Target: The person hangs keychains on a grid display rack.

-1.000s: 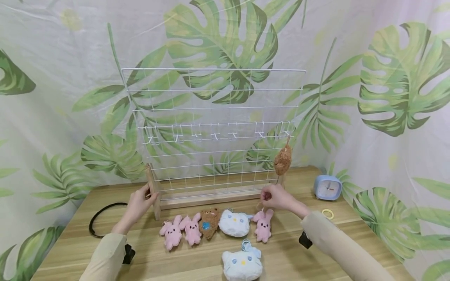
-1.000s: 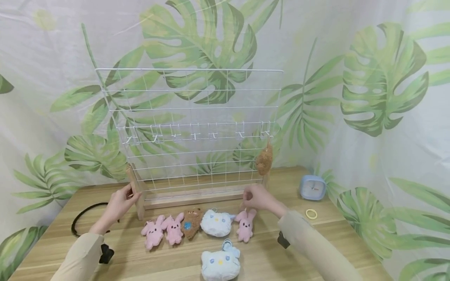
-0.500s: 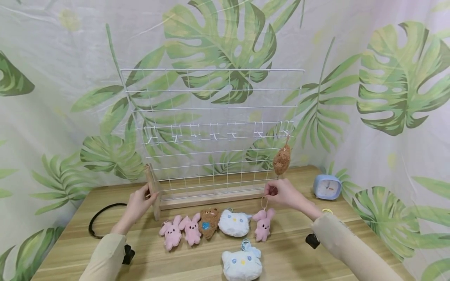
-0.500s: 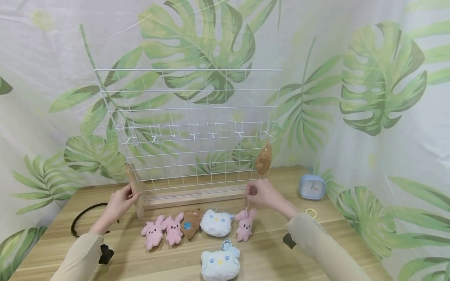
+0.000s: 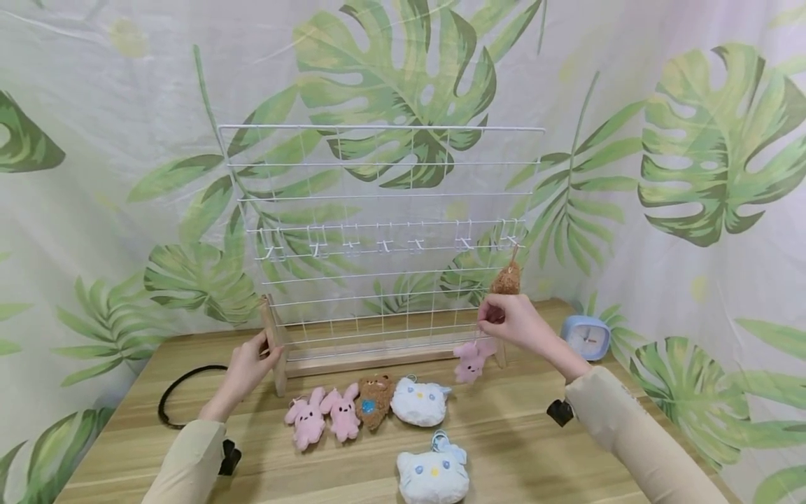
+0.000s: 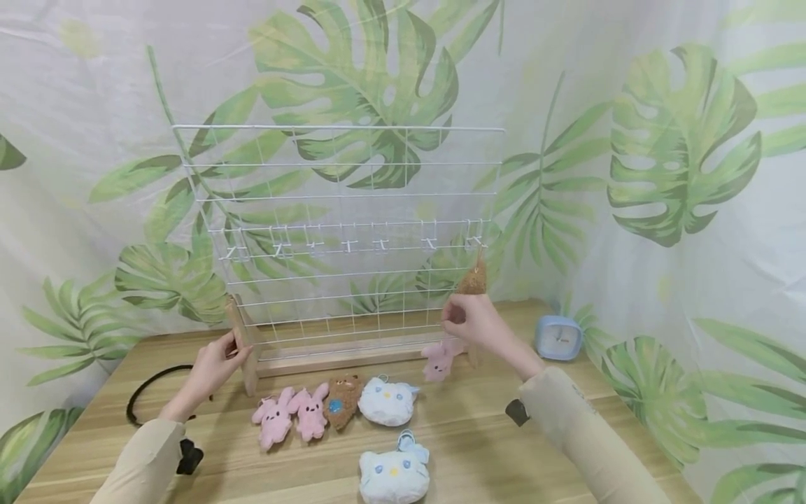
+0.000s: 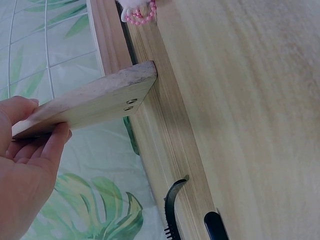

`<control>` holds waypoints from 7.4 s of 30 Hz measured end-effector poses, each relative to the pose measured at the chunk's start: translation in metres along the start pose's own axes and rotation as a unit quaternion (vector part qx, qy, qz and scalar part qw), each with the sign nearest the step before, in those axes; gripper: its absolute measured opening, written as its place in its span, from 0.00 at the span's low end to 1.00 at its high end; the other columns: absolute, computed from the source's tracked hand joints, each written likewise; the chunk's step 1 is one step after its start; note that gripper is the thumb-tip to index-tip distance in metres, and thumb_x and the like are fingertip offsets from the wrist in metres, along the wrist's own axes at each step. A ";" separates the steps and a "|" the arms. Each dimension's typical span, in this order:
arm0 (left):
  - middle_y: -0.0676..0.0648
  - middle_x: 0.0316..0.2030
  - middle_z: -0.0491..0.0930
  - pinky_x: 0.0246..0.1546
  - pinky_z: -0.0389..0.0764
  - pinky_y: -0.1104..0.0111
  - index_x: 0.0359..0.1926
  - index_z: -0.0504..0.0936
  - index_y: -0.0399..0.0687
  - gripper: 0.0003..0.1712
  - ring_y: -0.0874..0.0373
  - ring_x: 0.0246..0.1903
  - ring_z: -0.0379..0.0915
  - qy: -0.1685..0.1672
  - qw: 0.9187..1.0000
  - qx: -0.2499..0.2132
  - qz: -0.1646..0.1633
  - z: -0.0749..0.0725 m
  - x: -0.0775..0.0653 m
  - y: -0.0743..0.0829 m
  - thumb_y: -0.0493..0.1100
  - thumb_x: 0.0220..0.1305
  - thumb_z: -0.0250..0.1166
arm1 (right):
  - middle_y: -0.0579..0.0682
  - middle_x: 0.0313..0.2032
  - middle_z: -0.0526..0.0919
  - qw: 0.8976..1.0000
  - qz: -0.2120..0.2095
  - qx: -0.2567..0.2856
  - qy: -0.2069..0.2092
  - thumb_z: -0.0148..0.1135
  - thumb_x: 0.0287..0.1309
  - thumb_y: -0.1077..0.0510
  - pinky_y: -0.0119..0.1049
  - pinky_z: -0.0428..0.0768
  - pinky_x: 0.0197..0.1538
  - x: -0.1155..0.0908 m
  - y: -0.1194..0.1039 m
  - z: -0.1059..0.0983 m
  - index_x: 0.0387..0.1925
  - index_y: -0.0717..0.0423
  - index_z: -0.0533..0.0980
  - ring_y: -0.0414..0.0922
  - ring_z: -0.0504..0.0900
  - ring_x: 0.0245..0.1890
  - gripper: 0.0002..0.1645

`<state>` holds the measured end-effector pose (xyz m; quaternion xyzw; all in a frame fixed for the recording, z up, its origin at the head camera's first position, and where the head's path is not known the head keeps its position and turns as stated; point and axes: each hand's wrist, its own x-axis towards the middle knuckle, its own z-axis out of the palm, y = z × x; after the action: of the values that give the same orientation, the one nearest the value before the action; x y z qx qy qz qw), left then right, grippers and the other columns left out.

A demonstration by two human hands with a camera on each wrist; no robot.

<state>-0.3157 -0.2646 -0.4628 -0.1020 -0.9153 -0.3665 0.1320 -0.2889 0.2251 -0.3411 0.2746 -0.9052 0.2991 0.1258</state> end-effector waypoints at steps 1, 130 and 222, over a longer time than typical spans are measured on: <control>0.25 0.48 0.81 0.47 0.87 0.50 0.38 0.74 0.35 0.09 0.31 0.51 0.80 -0.002 1.000 0.000 -0.001 0.000 0.000 0.000 0.40 0.72 0.58 | 0.48 0.26 0.86 1.000 0.002 0.003 0.003 0.67 0.56 0.68 0.24 0.83 0.30 0.002 -0.002 -0.003 0.28 0.54 0.80 0.33 0.80 0.26 0.06; 0.22 0.55 0.77 0.50 0.86 0.51 0.62 0.70 0.25 0.24 0.31 0.54 0.78 -0.006 1.000 -0.023 -0.003 0.000 -0.001 -0.001 0.38 0.72 0.58 | 0.49 0.21 0.80 0.971 0.002 -0.078 -0.227 0.68 0.51 0.68 0.24 0.68 0.25 0.036 0.031 0.156 0.24 0.61 0.80 0.36 0.68 0.21 0.05; 0.22 0.53 0.77 0.48 0.87 0.51 0.60 0.72 0.25 0.22 0.31 0.52 0.79 0.004 1.000 -0.020 0.006 0.001 -0.001 -0.001 0.37 0.72 0.58 | 0.41 0.11 0.61 0.938 0.103 -0.108 -0.312 0.64 0.50 0.72 0.27 0.56 0.20 0.045 0.018 0.159 0.10 0.50 0.65 0.37 0.57 0.14 0.24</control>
<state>-0.3150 -0.2652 -0.4644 -0.1084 -0.9066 -0.3846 0.1358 -0.3460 0.1205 -0.4574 0.2445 -0.9491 0.1101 -0.1652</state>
